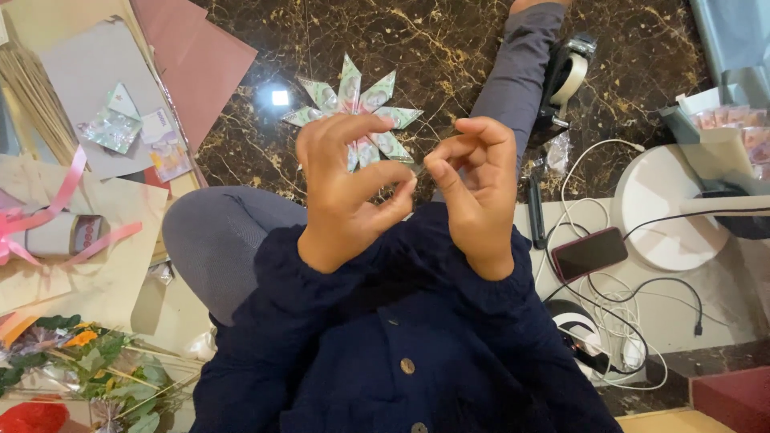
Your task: Folding banknotes into decorative shapes and assembling them into a star-shaped flower arrangement on the floor.
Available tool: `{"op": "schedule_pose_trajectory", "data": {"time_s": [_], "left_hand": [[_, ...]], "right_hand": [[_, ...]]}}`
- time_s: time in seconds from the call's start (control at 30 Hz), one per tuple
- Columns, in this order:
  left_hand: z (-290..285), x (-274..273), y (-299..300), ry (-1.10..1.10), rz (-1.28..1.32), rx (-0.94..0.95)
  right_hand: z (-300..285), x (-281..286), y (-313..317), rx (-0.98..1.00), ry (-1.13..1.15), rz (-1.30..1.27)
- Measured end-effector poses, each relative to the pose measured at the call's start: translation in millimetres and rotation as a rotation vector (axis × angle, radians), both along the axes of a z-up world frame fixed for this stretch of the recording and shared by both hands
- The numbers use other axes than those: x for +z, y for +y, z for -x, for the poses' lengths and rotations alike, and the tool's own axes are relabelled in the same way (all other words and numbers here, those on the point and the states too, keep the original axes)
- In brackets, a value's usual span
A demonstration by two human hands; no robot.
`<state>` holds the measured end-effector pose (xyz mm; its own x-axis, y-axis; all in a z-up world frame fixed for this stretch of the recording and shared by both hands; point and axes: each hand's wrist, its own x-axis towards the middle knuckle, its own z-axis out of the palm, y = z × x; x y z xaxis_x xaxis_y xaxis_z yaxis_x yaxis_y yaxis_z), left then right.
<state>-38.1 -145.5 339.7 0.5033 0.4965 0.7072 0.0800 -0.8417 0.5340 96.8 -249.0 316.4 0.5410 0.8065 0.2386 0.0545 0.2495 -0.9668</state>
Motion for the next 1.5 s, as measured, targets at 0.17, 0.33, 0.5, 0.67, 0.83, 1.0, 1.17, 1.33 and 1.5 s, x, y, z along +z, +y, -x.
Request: {"op": "schedule_pose_trajectory", "data": {"time_s": [0.17, 0.33, 0.5, 0.67, 0.83, 1.0, 1.17, 1.33, 1.5], "left_hand": [[6.6, -30.5, 13.0, -0.268, 0.588, -0.335], [-5.1, -49.8, 11.8, -0.557, 0.857, -0.571], [-2.1, -54.9, 5.7, -0.673, 0.957, -0.506], [37.4, -122.8, 6.8, -0.688, 1.049, -0.3], [64.2, -183.8, -30.0, -0.568, 1.198, -0.161], [67.5, -196.8, -38.4, -0.481, 1.605, -0.127], [61.4, -199.0, -8.1, -0.501, 1.603, -0.096], [48.5, -220.6, 39.4, -0.453, 1.477, -0.088], [36.8, -246.7, 100.8, -0.319, 1.426, -0.121]], "right_hand": [[-19.0, -6.6, 5.9, -0.155, -0.155, -0.052], [-22.6, -10.0, 7.4, -0.117, 0.005, -0.121], [-23.5, -15.3, 6.5, -0.122, 0.055, -0.091], [-32.2, -36.2, -6.6, -0.16, -0.063, 0.061], [-17.0, -79.9, -15.8, -0.144, -0.133, 0.286], [-12.9, -113.3, -17.2, -0.148, -0.274, 0.47], [-23.8, -127.4, -0.2, -0.149, -0.287, 0.491], [-34.8, -135.6, 28.7, -0.114, -0.297, 0.499], [-47.2, -163.4, 65.8, -0.136, -0.205, 0.456]]}}
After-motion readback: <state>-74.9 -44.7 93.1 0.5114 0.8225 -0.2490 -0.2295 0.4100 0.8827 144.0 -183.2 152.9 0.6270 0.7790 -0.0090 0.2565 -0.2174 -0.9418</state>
